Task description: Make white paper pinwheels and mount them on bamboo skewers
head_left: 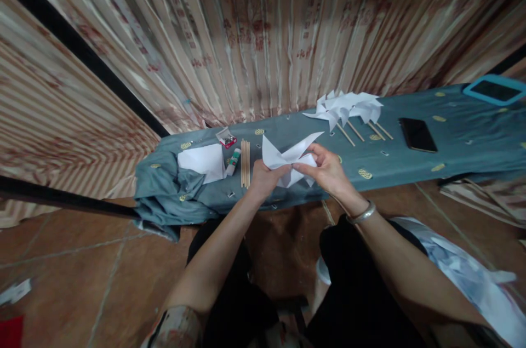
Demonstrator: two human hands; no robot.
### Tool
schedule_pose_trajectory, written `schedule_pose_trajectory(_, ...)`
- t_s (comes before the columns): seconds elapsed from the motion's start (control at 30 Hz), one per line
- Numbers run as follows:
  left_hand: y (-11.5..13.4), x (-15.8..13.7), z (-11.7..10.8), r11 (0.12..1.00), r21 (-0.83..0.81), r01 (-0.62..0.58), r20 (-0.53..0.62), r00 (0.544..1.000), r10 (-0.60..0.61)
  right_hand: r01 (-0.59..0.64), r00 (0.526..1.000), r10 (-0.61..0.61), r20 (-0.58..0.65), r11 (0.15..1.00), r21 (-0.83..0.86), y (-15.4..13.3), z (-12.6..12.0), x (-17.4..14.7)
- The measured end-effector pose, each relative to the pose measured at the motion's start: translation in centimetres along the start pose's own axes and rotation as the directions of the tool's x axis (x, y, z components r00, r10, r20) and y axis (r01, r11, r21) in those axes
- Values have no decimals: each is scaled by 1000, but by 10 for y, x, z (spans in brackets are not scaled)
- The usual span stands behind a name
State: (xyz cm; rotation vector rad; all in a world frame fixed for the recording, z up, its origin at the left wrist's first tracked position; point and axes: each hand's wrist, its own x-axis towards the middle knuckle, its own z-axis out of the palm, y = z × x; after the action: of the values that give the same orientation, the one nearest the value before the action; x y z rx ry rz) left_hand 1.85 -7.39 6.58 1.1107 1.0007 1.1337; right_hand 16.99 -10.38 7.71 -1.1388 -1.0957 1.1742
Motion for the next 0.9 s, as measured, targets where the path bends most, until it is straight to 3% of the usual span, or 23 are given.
schedule_pose_trajectory(0.2, 12, 3, 0, 988, 101, -121, -42, 991, 125, 107, 994, -108, -19, 992, -61, -8, 2, 3)
schedule_pose_trajectory(0.37, 16, -1, -1, 975, 143, -172, -11, 984, 175, 143, 990, -142, -23, 990, 19, -18, 6, -3)
schedule_pose_trajectory(0.9, -3, 12, -10, 994, 77, -83, -22, 996, 85, 50, 999, -49, 16, 998, -25, 4, 3, 6)
